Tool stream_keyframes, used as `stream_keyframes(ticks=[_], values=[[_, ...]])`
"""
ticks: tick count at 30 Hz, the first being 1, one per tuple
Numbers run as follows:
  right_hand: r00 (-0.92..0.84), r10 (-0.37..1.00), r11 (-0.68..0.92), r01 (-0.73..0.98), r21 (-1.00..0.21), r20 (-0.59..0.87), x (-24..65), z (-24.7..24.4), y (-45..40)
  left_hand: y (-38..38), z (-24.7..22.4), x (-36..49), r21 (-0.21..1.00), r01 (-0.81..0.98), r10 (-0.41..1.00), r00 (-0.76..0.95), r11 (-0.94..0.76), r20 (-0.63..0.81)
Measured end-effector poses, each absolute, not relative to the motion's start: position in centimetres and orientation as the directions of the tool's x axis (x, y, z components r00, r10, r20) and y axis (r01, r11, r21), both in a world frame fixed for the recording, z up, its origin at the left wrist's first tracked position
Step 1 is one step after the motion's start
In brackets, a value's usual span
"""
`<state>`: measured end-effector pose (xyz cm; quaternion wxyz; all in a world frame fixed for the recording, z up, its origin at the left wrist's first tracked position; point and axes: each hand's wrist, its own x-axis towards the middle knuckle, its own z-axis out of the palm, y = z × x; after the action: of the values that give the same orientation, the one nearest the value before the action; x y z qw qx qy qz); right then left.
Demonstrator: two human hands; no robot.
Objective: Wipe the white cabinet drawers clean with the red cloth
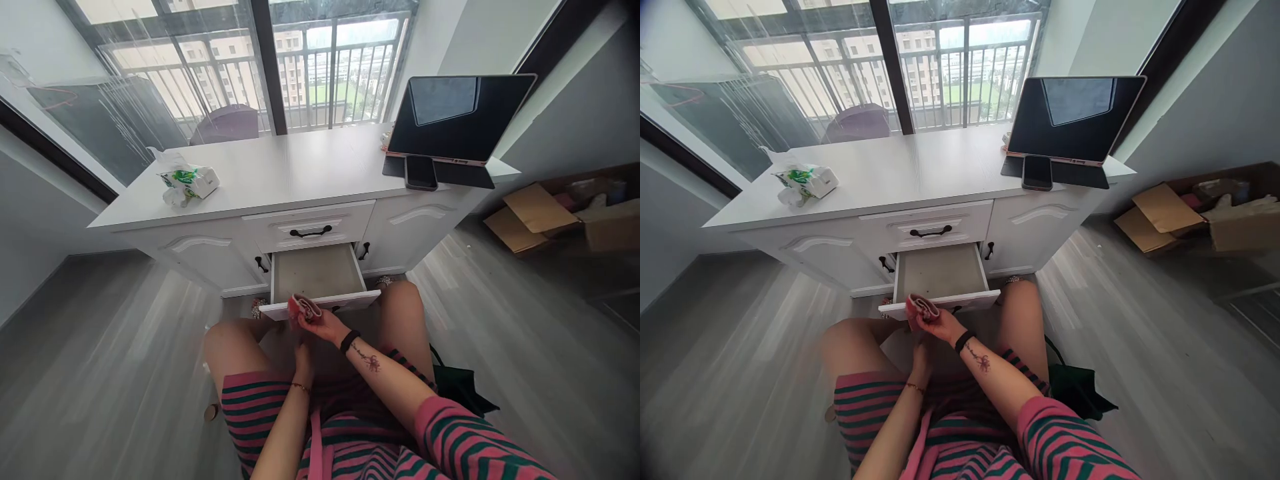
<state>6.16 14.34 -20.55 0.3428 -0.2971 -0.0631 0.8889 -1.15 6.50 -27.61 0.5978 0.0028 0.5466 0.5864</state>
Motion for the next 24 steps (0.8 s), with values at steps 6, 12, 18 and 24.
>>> stream_keyframes(ticks=[6,12,18,24], values=[[-0.452,0.706,-0.69,-0.614,-0.384,-0.546,13.5,-19.6,14.7,11.5,-26.3,-0.1,0.554,-0.744,0.696,-0.169,0.374,-0.697],[-0.298,0.742,-0.623,-0.636,-0.454,-0.6,20.9,-19.2,15.7,12.5,-25.7,0.2,0.553,-0.739,0.695,-0.163,0.384,-0.701],[-0.176,0.761,-0.562,-0.66,-0.498,-0.625,25.1,-18.7,17.0,14.3,-25.8,0.3,0.589,-0.724,0.673,-0.238,0.358,-0.7],[-0.085,0.775,-0.543,-0.595,-0.592,-0.626,23.7,-19.3,17.7,19.0,-25.6,-0.3,0.608,-0.705,0.664,-0.259,0.365,-0.701]])
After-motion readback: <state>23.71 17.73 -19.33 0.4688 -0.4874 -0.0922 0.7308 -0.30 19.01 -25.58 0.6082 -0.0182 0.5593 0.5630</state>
